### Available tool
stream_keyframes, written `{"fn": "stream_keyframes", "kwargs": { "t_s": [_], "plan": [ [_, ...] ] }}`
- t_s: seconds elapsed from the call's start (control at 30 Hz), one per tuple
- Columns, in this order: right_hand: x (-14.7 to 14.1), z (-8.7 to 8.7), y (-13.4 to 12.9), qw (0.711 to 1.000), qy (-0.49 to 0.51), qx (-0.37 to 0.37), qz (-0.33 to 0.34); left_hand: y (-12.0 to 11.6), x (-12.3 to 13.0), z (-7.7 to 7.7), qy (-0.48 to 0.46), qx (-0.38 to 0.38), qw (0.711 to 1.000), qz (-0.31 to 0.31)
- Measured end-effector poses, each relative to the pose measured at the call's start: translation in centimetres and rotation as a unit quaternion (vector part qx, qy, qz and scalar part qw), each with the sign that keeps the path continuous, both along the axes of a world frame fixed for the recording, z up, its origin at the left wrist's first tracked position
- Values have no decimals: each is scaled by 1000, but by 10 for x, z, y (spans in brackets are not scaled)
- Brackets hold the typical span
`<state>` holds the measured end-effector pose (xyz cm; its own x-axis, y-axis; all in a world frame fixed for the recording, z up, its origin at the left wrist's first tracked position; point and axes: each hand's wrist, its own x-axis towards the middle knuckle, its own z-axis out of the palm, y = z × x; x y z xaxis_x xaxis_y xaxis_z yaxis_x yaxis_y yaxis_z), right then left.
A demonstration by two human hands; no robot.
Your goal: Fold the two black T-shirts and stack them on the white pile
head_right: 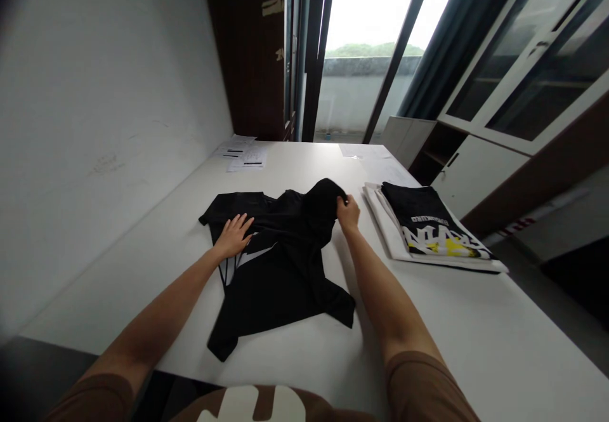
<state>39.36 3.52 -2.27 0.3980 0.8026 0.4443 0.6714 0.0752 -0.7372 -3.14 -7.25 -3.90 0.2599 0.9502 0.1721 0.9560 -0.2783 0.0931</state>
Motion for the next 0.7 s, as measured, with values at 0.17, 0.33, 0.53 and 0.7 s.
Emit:
{"fn": "stream_keyframes", "kwargs": {
  "t_s": [0.17,0.33,0.53,0.7],
  "plan": [
    [68,-7,7,980,94,26,-175,9,-11,0,-17,7,1000,19],
    [75,-4,-2,979,66,-77,-177,9,-16,9,-32,-18,999,2],
    [39,27,-19,980,-130,7,-148,-10,-4,31,-27,-2,998,-61],
    [-1,33,-25,972,-204,-56,101,-36,37,48,-96,-1,979,-181]
  ]
}}
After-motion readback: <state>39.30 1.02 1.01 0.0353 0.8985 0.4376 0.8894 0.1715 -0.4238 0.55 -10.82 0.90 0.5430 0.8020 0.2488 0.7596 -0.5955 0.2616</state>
